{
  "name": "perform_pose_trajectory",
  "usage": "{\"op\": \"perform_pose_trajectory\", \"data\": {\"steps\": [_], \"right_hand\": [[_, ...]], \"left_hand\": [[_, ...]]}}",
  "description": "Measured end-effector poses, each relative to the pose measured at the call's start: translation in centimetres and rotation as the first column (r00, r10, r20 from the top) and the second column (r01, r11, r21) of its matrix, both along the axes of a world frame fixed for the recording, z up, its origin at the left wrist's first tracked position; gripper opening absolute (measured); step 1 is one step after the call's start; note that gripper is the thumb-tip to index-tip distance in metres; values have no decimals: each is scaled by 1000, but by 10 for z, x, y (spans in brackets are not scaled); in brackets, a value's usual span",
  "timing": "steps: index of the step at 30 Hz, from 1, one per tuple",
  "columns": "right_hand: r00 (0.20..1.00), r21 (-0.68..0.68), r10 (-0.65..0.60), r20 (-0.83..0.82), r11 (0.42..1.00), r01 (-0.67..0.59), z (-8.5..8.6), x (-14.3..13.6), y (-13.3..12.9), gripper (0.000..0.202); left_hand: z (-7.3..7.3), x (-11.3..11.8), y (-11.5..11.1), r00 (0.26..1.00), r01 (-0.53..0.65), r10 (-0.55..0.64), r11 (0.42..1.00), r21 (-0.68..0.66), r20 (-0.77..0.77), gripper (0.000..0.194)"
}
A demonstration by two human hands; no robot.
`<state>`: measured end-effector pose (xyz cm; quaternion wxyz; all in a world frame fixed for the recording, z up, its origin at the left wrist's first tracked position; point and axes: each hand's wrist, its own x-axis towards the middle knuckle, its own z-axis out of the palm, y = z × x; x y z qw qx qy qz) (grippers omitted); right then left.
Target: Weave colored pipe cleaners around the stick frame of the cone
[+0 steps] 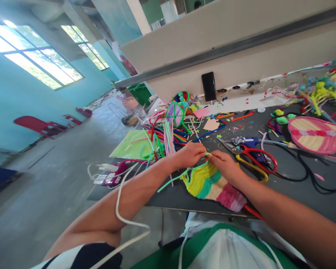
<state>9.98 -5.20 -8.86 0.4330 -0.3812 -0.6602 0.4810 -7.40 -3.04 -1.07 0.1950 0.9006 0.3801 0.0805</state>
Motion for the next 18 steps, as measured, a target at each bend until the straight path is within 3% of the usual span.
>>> {"op": "perform_pose_trajectory", "data": {"steps": [2, 3, 5, 8, 10, 12, 13, 15, 17, 18], "right_hand": [[998, 58, 46, 30, 997, -48, 4, 1, -3, 35], [997, 92, 68, 49, 993, -72, 6, 1, -4, 35], [991, 167, 99, 95, 979, -114, 9, 1, -7, 38], [979, 263, 141, 147, 949, -176, 12, 0, -10, 42], [978, 256, 162, 131, 947, -192, 11, 0, -11, 43], [983, 164, 169, 69, 970, -178, 10, 0, -11, 42], [986, 94, 166, 26, 981, -168, 9, 0, -11, 41], [985, -55, 152, -75, 986, -157, 6, 0, -11, 40], [972, -191, 131, -194, 967, -169, 5, -1, -11, 39], [959, -250, 122, -254, 950, -187, 4, -1, -11, 38]], "left_hand": [[4, -4, 5, 997, 14, 8, 956, -294, 74, 29], [5, -6, 7, 993, 12, 41, 895, -446, 109, 29], [3, -10, 8, 978, 9, 139, 721, -693, 157, 30], [-4, -15, 6, 956, 54, 230, 472, -880, 183, 34], [-5, -17, 4, 946, 85, 257, 388, -918, 196, 36], [-1, -19, 3, 944, 79, 263, 410, -909, 201, 37], [2, -19, 1, 951, 66, 239, 462, -885, 196, 37], [11, -19, -2, 977, 44, 130, 647, -761, 167, 34], [18, -19, -8, 993, 52, 11, 850, -524, 117, 30], [19, -18, -11, 995, 61, -24, 915, -399, 99, 30]]}}
